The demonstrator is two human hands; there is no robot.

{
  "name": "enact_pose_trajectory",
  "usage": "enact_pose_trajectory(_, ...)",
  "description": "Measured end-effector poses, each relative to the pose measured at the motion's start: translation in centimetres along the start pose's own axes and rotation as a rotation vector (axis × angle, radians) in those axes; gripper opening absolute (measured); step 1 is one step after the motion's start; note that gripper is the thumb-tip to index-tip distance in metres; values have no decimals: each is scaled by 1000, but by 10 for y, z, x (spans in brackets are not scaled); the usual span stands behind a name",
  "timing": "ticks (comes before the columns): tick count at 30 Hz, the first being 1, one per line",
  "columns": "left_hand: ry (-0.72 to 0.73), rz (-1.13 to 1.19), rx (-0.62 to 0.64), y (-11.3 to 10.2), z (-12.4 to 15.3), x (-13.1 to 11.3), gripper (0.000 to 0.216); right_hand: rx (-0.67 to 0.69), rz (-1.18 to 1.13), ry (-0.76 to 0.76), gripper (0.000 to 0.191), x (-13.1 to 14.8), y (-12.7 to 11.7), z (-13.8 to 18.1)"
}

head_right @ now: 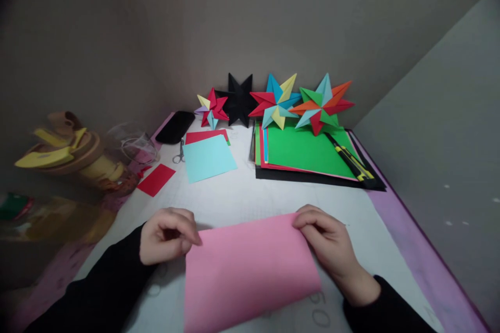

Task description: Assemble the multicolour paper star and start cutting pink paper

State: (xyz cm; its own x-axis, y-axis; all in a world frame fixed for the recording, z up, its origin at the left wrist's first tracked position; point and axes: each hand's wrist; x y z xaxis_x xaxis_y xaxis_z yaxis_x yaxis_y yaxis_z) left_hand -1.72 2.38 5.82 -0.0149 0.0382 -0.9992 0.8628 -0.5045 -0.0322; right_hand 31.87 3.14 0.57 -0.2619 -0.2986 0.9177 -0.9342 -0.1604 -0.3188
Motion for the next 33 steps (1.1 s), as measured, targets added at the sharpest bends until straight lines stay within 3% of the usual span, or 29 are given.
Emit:
enact_pose_trajectory(6,6,34,22,-4,3,-1,16,-8,8,8,14,0,0,0)
enact_pose_trajectory(13,24,8,21,-6,3,6,23,-22,3,7,14,2,0,-1)
enact_pose_trajectory(17,9,44,9,-4,3,4,13,-17,-14,-1,14,3,1,0)
enact_pose_trajectory(24,-135,61,-118,2,1,1,10,-22,3,11,14,2,-2,2)
enact_pose_trajectory(30,-297,62,-167,-5,-9,25,12,-73,30,235,6,5,8,-7)
enact_pose_trajectory(33,-342,-81,-185,-8,-12,40,17,-21,54,304,10,8,16,-13)
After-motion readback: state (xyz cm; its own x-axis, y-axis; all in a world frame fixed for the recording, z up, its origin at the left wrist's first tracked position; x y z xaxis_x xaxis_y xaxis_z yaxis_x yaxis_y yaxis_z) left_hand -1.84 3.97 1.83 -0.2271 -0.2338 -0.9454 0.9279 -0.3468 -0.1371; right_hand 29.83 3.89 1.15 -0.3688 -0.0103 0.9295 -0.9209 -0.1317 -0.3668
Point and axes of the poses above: each hand's wrist, its own z-axis away from the middle knuckle, its own y-axis out of the palm, x = y × z, and after that the axes turned 6 degrees about x, right-handed
